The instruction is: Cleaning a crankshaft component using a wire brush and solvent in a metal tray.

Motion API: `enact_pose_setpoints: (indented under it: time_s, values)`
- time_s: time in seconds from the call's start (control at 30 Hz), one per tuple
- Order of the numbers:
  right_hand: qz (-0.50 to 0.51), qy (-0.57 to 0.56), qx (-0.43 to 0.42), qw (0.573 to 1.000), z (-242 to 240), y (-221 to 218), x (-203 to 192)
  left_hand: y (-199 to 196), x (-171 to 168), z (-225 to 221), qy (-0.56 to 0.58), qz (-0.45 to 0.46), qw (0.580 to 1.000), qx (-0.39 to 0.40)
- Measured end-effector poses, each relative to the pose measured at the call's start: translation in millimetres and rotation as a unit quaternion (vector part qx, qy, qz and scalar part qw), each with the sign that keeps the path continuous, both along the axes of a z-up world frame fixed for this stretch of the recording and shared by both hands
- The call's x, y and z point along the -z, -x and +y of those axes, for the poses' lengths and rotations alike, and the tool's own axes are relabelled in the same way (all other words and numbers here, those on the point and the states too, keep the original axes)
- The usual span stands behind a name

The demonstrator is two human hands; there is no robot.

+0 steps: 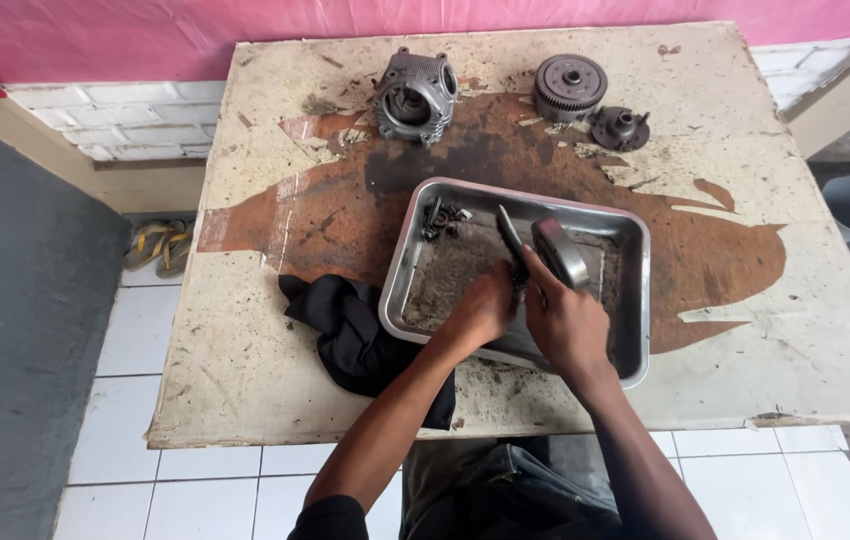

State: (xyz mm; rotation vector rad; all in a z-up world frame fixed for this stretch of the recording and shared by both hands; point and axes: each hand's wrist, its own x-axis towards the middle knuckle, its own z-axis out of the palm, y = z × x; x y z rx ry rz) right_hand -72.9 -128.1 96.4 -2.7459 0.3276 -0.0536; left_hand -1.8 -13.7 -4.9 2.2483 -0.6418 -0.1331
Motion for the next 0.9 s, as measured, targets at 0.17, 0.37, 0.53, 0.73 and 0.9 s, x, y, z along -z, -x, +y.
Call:
enact_pose_setpoints:
  time_s: [0.17,0.37,0.53,0.73,0.9]
  values:
    - [0.013,0.014,-0.009,1.000,-3,14,5,-11,14,1,-0.007,0.001,1.000,0.009]
    - [0.061,0.034,0.015,0.997,3,-3,-3,-7,14,-1,-0.033,0.027,0.999,-0.008]
    - [0.086,0.069,0.002,0.994,9,-12,-15,-12,11,-1,-0.066,0.062,0.996,-0.014]
    - [0.095,0.075,0.014,0.993,5,4,-10,-1,-13,-6,-0.065,0.074,0.995,-0.021]
    - [0.070,0.094,-0.012,0.993,9,-25,-13,13,-28,3,-0.026,0.042,0.999,-0.016]
